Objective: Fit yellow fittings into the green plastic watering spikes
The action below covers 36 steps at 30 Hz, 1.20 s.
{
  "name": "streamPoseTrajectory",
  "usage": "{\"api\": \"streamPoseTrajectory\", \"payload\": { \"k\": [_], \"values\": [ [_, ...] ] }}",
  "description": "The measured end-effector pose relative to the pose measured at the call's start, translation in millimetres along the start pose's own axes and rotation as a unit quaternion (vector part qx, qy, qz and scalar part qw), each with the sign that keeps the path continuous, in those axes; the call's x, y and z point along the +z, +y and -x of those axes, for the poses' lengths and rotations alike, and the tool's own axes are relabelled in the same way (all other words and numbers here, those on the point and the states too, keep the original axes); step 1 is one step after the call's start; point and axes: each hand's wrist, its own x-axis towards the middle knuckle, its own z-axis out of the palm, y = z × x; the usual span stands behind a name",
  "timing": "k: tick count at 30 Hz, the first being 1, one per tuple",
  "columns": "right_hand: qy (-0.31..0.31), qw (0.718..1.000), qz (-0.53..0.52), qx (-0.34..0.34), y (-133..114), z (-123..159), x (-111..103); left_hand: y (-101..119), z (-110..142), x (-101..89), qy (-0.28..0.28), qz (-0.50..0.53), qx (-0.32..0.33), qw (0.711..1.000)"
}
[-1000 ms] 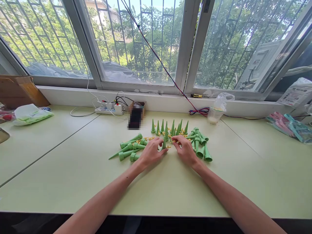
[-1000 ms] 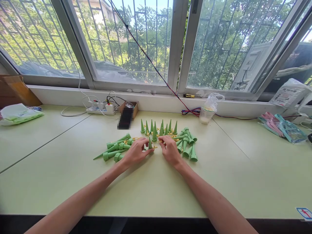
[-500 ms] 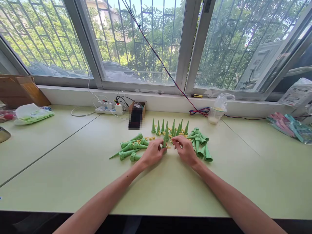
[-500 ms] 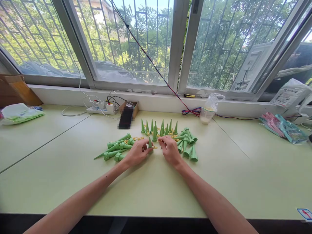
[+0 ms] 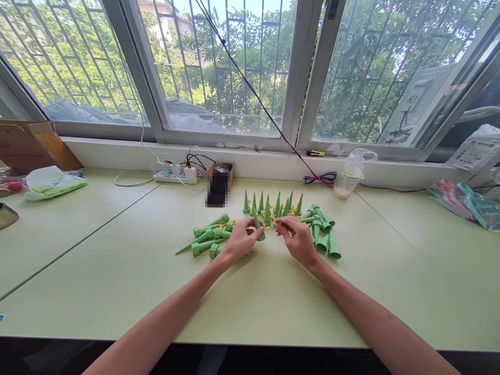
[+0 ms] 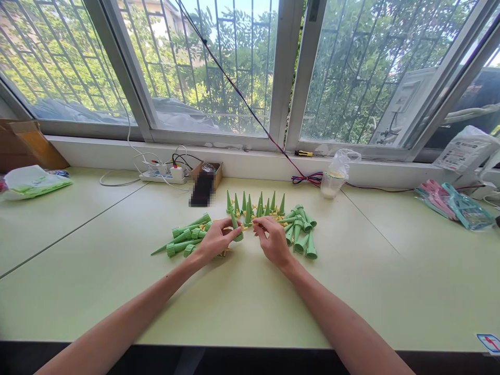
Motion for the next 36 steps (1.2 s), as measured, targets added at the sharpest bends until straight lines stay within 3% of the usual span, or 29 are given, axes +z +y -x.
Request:
{"api": "streamPoseTrajectory", "payload": {
  "k": [11, 36],
  "values": [
    [-0.007, 1.0, -0.014, 0.017, 2.7, 1.1, 2.7, 1.8, 0.8, -2.2, 0.01, 0.074, -0.03, 0.997],
    [-0.065, 0.997, -0.043, 0.026, -2.2, 3.9, 2.3, 12.8, 3.6, -0.9, 0.003, 0.06, -0.013, 0.998]
  ]
}}
